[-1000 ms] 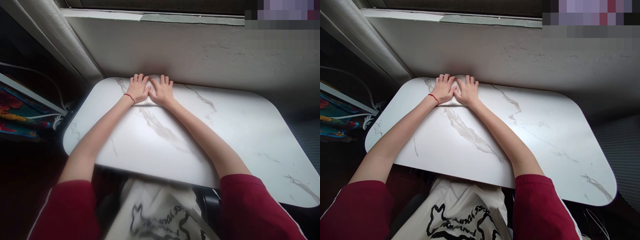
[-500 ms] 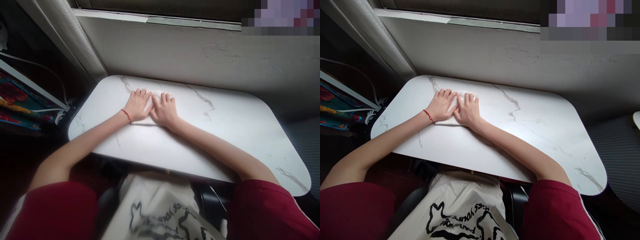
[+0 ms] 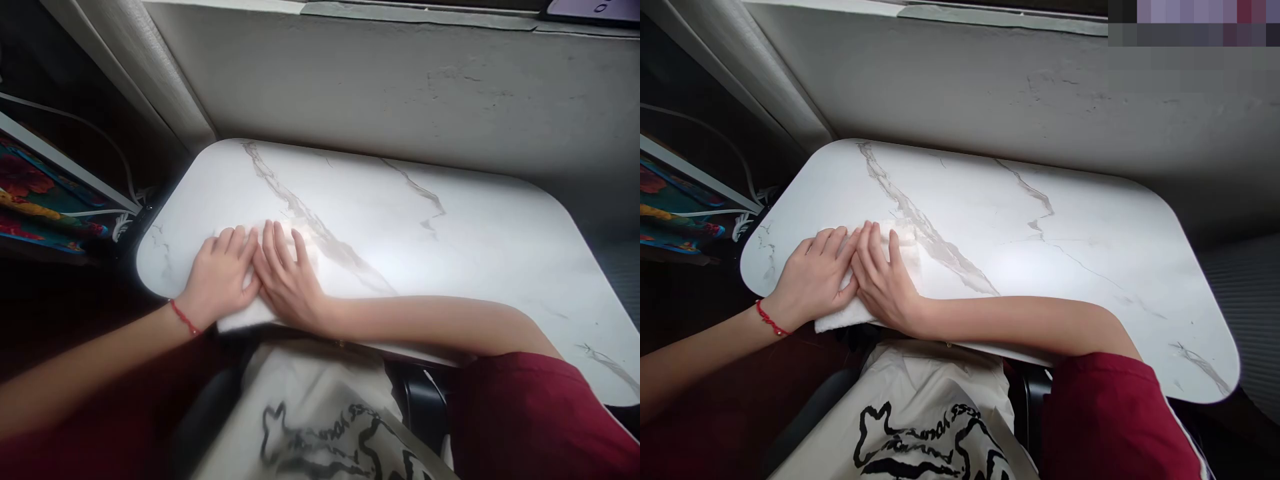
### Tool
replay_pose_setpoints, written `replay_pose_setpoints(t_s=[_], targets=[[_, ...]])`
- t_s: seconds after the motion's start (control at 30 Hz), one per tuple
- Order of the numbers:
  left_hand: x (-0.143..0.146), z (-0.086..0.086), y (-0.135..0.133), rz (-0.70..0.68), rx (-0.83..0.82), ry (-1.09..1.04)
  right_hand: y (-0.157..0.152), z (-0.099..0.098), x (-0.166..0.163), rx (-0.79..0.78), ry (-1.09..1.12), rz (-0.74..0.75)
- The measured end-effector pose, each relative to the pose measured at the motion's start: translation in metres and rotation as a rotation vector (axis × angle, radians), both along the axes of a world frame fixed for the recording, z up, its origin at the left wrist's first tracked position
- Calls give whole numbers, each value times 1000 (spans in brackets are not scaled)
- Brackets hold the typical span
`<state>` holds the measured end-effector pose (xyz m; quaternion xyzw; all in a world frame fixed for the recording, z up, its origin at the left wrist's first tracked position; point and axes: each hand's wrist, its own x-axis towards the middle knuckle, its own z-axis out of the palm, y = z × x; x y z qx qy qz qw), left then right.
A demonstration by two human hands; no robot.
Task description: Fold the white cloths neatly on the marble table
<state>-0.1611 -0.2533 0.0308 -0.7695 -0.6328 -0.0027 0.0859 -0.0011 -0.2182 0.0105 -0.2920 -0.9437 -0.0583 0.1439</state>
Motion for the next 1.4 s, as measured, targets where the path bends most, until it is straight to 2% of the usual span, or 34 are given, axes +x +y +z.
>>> replay_pose_setpoints(t_s=[0.2, 0.37, 0.7, 0.87, 1.0, 1.17, 1.3, 1.4], targets=[[-33, -4, 18, 137, 60, -26, 39, -6, -40, -102, 63, 58], [-58, -10, 48, 177, 85, -47, 76, -11, -68, -134, 24, 51], [-96, -32, 153, 159, 144, -203, 170, -27, -102, -95, 37, -78], [-93, -47, 207, 210, 200, -322, 227, -25, -100, -74, -3, -63], [-85, -50, 243, 288, 189, -367, 262, -23, -95, -108, 17, -41], [-82, -48, 265, 357, 192, -339, 272, -21, -95, -117, 50, -60], [-81, -46, 269, 413, 143, -222, 269, -20, -96, -124, 44, -83], [-80, -43, 268, 405, 107, -170, 273, -23, -97, -108, 37, -77]])
